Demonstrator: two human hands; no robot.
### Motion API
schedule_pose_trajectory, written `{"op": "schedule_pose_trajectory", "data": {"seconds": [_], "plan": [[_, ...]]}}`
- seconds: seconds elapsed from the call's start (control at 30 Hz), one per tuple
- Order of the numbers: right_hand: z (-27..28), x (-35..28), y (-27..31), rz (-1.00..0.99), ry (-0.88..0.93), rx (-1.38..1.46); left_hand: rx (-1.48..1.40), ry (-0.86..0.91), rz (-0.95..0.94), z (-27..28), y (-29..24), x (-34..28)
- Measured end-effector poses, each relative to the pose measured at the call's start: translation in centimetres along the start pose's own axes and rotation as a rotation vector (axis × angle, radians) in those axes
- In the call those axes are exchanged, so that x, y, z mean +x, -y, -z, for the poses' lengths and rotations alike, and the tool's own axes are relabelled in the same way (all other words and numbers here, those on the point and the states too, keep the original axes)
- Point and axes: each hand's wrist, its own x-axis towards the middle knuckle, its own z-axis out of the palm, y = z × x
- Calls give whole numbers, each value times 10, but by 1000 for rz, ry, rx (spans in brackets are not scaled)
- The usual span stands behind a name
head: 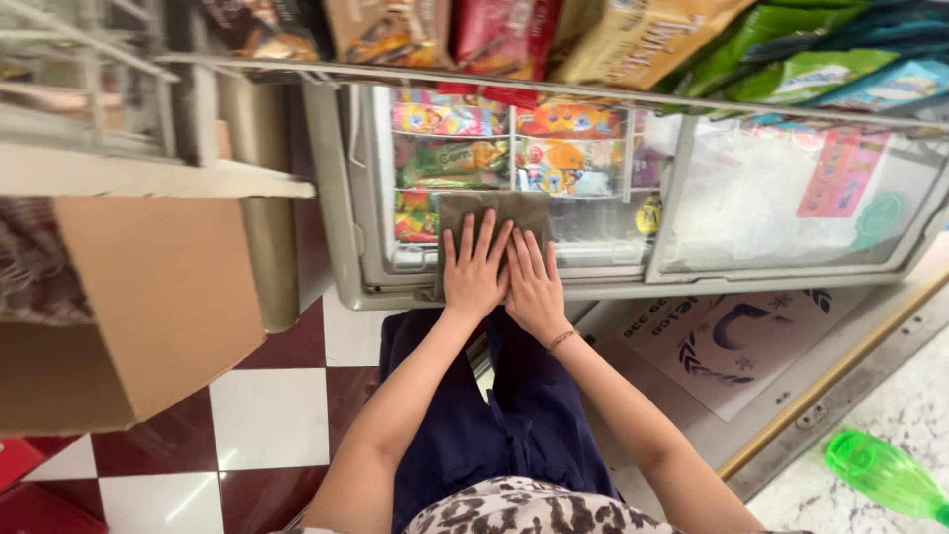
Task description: The person cleans a freezer door and retail shelves by hand using a spray bottle and a cloth.
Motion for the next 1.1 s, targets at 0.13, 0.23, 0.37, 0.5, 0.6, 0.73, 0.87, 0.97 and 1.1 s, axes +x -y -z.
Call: {"op": "schedule_pose_trajectory", "data": {"seconds": [0.13, 0.23, 0.37, 0.5, 0.6, 0.73, 0.87, 0.97, 1.1], "plan": [[-16, 20, -19, -100, -56, 274, 143, 18, -45, -5, 5, 16], [-8, 68, -43, -23, -128, 246, 100, -113, -17, -2, 8, 65], [16, 134, -78, -12, -65, 228, 76, -77, 43, -3, 16, 139], [28, 145, -85, 2, -49, 220, 76, 7, 105, -5, 10, 150], [24, 113, -78, 37, -38, 196, 39, -92, 99, -11, -4, 108], [22, 29, -60, 68, 87, 89, 50, -87, 75, -25, -37, 27], [16, 3, -72, 33, 128, 129, 85, 29, 65, -35, -46, 12], [12, 32, -95, 73, 75, 104, 97, 41, 27, -36, -40, 49], [27, 79, -138, 72, 27, 64, 88, -57, 21, -37, -52, 113]]}}
